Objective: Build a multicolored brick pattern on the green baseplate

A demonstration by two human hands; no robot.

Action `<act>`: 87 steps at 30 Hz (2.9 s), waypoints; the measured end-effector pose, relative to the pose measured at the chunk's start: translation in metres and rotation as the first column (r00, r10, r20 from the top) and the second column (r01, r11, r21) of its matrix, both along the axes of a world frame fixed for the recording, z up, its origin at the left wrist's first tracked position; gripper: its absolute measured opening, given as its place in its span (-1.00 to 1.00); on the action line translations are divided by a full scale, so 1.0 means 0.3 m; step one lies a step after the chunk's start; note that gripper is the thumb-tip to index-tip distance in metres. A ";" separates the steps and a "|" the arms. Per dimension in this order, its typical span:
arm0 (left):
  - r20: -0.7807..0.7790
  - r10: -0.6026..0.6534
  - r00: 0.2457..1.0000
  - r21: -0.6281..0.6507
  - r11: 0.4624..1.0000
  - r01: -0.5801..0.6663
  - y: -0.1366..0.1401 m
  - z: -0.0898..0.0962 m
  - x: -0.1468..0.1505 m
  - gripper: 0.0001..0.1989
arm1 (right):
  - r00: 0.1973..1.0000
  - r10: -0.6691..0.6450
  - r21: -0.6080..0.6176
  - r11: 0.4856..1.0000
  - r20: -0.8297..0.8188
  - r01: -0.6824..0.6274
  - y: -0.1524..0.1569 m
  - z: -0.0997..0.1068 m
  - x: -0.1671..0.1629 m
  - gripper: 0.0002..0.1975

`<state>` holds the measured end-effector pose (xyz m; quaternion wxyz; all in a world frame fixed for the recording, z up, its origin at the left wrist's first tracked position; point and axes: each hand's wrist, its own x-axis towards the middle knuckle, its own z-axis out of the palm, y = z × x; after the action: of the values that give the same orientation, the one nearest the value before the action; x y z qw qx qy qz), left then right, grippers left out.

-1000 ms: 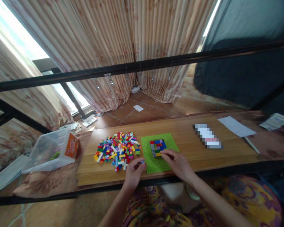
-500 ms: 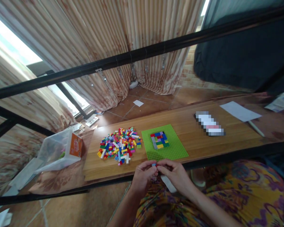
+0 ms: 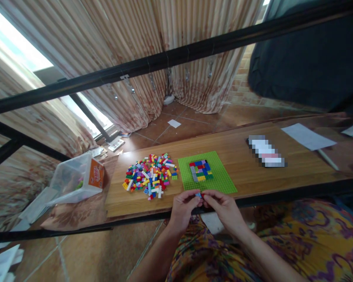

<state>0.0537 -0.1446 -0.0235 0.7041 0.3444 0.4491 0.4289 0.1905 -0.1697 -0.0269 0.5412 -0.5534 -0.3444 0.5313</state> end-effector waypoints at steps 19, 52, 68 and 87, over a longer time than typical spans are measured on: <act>-0.400 0.044 0.915 0.281 0.957 0.076 0.060 -0.021 -0.036 -0.78 | 0.963 -0.136 -0.008 0.990 0.234 0.141 0.024 -0.055 0.144 -0.58; -0.838 0.460 0.294 0.544 0.662 0.516 0.328 -0.049 0.160 -0.64 | 0.440 -0.340 0.346 0.936 0.831 0.071 0.244 -0.178 0.400 -0.78; -0.818 0.499 0.286 0.567 0.620 0.542 0.276 -0.075 0.165 -0.80 | 0.454 -0.333 0.340 0.938 0.827 0.070 0.244 -0.179 0.399 -0.77; -0.874 0.446 0.190 0.451 0.602 0.659 0.256 -0.064 0.168 -0.67 | 0.441 -0.333 0.338 0.939 0.833 0.070 0.241 -0.177 0.396 -0.76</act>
<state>0.1040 -0.0677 -0.0426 0.0488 0.8353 0.5125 0.1929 0.3093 -0.0976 -0.0801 0.4113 -0.7100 -0.5692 0.0521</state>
